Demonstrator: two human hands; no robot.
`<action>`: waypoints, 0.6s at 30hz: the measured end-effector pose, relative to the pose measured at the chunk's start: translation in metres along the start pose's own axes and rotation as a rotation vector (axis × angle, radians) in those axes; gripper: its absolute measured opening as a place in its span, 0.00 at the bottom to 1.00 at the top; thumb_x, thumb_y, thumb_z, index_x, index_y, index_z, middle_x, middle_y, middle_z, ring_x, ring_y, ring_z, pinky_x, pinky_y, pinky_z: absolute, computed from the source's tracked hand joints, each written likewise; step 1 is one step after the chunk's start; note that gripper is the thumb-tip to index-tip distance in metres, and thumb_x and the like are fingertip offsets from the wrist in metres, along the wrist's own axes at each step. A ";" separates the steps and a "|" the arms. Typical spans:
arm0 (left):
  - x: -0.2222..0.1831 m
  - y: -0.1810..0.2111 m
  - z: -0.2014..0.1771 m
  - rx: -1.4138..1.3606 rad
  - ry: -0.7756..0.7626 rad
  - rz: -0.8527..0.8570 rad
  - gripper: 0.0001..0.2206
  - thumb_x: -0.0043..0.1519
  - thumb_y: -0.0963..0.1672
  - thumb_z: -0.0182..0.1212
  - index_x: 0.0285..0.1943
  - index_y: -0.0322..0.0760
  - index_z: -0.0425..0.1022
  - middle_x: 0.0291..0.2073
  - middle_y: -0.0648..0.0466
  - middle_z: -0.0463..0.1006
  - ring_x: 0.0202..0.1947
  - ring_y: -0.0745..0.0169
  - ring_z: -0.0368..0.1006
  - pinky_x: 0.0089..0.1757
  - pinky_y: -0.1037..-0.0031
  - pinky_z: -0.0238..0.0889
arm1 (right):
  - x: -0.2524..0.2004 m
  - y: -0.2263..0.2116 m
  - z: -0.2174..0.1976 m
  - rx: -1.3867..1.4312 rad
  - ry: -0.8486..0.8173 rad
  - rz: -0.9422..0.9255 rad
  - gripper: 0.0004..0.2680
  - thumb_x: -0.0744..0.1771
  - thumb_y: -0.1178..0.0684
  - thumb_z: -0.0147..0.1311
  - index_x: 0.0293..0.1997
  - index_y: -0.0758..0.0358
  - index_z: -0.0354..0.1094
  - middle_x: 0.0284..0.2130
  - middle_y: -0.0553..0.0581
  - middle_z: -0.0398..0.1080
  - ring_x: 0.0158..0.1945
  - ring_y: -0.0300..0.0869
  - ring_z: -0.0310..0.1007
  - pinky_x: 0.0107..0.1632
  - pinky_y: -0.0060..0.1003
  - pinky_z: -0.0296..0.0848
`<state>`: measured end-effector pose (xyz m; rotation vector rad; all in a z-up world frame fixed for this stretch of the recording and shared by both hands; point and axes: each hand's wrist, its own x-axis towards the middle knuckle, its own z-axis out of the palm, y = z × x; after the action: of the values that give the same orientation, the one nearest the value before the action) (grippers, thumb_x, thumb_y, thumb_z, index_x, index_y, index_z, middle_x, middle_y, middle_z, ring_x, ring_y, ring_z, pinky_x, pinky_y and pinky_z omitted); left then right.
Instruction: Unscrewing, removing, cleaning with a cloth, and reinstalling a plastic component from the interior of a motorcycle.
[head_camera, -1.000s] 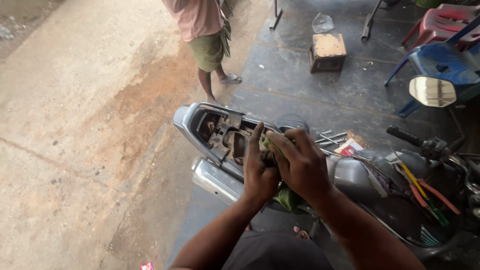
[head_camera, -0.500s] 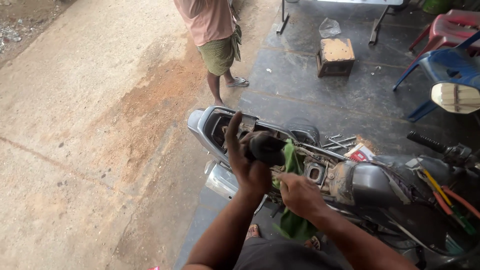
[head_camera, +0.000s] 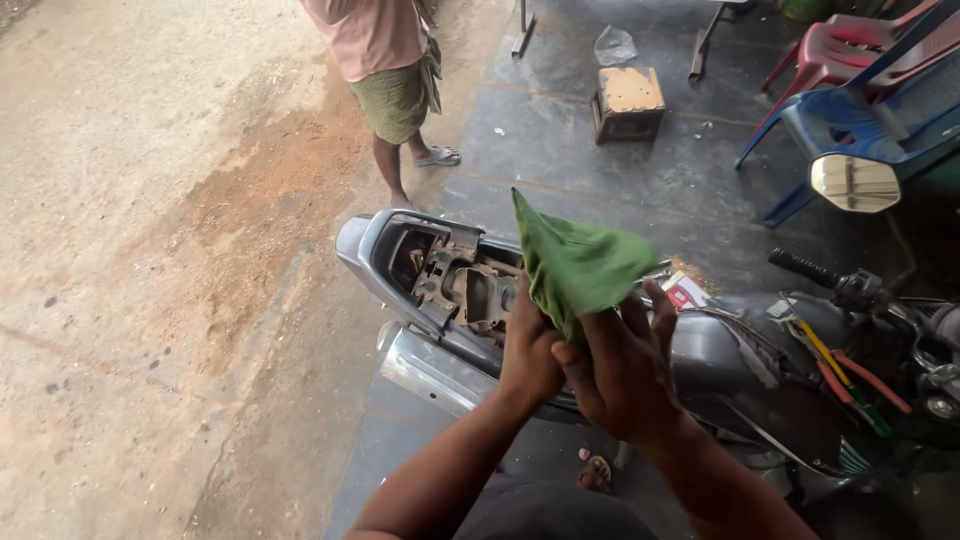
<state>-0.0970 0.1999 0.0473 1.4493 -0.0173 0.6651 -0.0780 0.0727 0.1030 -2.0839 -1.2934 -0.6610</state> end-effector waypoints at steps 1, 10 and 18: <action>-0.002 -0.006 0.003 0.032 0.028 -0.013 0.20 0.63 0.42 0.57 0.64 0.28 0.67 0.55 0.44 0.78 0.54 0.53 0.76 0.54 0.68 0.69 | 0.001 0.000 0.000 -0.006 0.001 0.031 0.16 0.69 0.49 0.48 0.59 0.70 0.67 0.54 0.65 0.70 0.61 0.58 0.67 0.66 0.61 0.44; -0.006 -0.007 0.021 0.015 0.204 0.153 0.19 0.64 0.39 0.58 0.63 0.25 0.65 0.55 0.41 0.72 0.55 0.52 0.73 0.54 0.64 0.68 | -0.029 -0.005 0.012 -0.186 0.148 0.048 0.09 0.70 0.52 0.50 0.52 0.65 0.70 0.44 0.61 0.75 0.58 0.53 0.70 0.69 0.60 0.45; 0.002 -0.006 0.013 0.291 0.217 0.093 0.34 0.60 0.38 0.61 0.77 0.29 0.51 0.47 0.43 0.78 0.45 0.55 0.78 0.49 0.68 0.73 | -0.034 0.034 0.007 -0.105 0.046 0.067 0.09 0.63 0.59 0.55 0.46 0.66 0.70 0.36 0.61 0.74 0.46 0.53 0.71 0.53 0.51 0.62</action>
<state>-0.0878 0.1888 0.0446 1.6540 0.1882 0.9277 -0.0595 0.0452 0.0673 -2.1731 -1.1810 -0.7566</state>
